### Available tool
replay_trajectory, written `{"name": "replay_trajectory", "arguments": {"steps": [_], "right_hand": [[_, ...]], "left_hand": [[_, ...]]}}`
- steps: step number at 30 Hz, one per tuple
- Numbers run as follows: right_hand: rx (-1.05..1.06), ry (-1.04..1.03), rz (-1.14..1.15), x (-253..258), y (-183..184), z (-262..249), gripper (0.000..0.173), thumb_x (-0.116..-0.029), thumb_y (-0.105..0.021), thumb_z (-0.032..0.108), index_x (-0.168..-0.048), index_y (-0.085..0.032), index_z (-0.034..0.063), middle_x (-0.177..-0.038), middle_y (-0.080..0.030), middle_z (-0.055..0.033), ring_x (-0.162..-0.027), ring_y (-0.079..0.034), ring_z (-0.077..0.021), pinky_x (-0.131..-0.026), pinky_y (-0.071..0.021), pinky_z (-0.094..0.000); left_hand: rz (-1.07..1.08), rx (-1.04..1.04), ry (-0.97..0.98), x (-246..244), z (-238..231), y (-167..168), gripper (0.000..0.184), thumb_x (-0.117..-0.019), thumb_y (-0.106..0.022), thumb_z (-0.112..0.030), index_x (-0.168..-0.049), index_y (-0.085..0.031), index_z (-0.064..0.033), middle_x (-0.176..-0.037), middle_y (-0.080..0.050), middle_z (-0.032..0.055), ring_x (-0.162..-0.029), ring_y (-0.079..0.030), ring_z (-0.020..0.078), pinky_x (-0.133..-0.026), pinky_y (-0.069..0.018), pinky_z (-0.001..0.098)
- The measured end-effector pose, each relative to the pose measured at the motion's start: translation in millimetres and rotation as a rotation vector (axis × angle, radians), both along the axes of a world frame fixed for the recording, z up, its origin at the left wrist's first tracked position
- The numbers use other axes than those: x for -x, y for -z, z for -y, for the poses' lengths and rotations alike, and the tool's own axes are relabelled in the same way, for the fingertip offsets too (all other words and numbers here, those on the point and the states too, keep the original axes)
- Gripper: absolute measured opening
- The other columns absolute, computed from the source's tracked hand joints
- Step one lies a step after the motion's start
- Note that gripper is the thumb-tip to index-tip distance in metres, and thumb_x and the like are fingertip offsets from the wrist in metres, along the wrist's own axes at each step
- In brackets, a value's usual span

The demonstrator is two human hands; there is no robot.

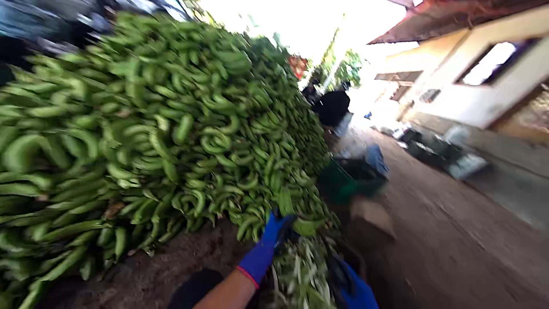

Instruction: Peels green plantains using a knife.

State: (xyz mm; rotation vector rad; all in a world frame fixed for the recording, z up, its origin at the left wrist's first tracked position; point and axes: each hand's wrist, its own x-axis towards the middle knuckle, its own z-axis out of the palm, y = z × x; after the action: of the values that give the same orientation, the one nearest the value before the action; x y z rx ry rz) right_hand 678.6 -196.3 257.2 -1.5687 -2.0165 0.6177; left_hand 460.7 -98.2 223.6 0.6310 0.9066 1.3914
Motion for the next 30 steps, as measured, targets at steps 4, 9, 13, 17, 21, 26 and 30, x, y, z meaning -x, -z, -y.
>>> {"name": "replay_trajectory", "arguments": {"steps": [4, 9, 13, 17, 21, 26, 30], "right_hand": [[-0.03, 0.25, -0.155, -8, 26, -20, 0.052, -0.0957, -0.062, 0.006, -0.144, -0.05, -0.0087, -0.125, -0.066, -0.0287, -0.114, -0.067, -0.035, -0.103, -0.0502, -0.0482], [-0.079, 0.269, -0.194, -26, 25, -16, 0.049, -0.0972, -0.062, 0.014, -0.139, -0.054, -0.0104, -0.124, -0.068, -0.0257, -0.113, -0.068, -0.0267, -0.102, -0.0506, -0.0404], [0.142, 0.222, -0.049, -37, 27, -11, 0.044, -0.0993, -0.061, 0.022, -0.134, -0.06, -0.0047, -0.111, -0.071, -0.0191, -0.098, -0.07, -0.0208, -0.091, -0.0555, -0.0386], [0.725, 0.199, 0.087, -50, 47, -30, 0.049, -0.1098, -0.044, 0.037, -0.149, -0.048, 0.0082, -0.119, -0.066, -0.0248, -0.101, -0.068, -0.0375, -0.092, -0.0526, -0.0558], [0.226, 0.032, -0.096, -59, 55, -13, 0.049, -0.1052, -0.048, 0.036, -0.148, -0.054, 0.0133, -0.134, -0.066, -0.01, -0.116, -0.065, -0.0168, -0.102, -0.053, -0.0385], [-0.3, -0.154, 0.122, -45, 60, -6, 0.054, -0.0891, -0.064, 0.044, -0.131, -0.07, 0.011, -0.118, -0.069, -0.0226, -0.102, -0.069, -0.0391, -0.085, -0.0572, -0.0558], [-0.372, 0.044, 0.162, -39, 45, -17, 0.045, -0.0887, -0.068, 0.034, -0.128, -0.072, 0.0125, -0.113, -0.07, -0.0223, -0.098, -0.069, -0.0411, -0.081, -0.057, -0.0595]], "left_hand": [[-0.155, -0.087, 0.101, -32, 16, -5, 0.069, -0.0974, -0.068, -0.013, -0.153, -0.029, -0.0033, -0.125, -0.06, 0.0196, -0.092, -0.071, 0.0236, -0.071, -0.0632, 0.0379], [-0.709, -0.275, 0.096, -42, 13, 13, 0.069, -0.0895, -0.077, -0.025, -0.144, -0.045, 0.0042, -0.128, -0.062, 0.0197, -0.114, -0.064, 0.0186, -0.1, -0.0525, 0.0349], [-0.938, -0.517, 0.144, -40, 12, 16, 0.065, -0.0862, -0.077, -0.032, -0.135, -0.056, 0.0064, -0.125, -0.064, 0.025, -0.117, -0.063, 0.0307, -0.104, -0.0483, 0.0477], [-0.677, -0.458, 0.347, -31, 8, 12, 0.064, -0.0865, -0.076, -0.025, -0.14, -0.05, 0.0001, -0.116, -0.068, 0.0069, -0.103, -0.066, 0.0057, -0.093, -0.0553, 0.0264], [-0.469, -0.279, 0.361, -21, 4, 14, 0.057, -0.0995, -0.054, -0.04, -0.15, -0.044, -0.0159, -0.11, -0.068, 0.0006, -0.09, -0.065, 0.0042, -0.08, -0.056, 0.025], [-0.456, -0.281, 0.435, -26, 8, 17, 0.045, -0.11, -0.032, -0.04, -0.145, -0.05, -0.0172, -0.107, -0.066, 0.0005, -0.086, -0.063, 0.0049, -0.076, -0.055, 0.0239], [-0.492, -0.295, 0.438, -36, 30, 11, 0.041, -0.1097, -0.033, -0.02, -0.144, -0.05, -0.0054, -0.12, -0.064, 0.0044, -0.102, -0.061, 0.002, -0.092, -0.0513, 0.0216]]}}
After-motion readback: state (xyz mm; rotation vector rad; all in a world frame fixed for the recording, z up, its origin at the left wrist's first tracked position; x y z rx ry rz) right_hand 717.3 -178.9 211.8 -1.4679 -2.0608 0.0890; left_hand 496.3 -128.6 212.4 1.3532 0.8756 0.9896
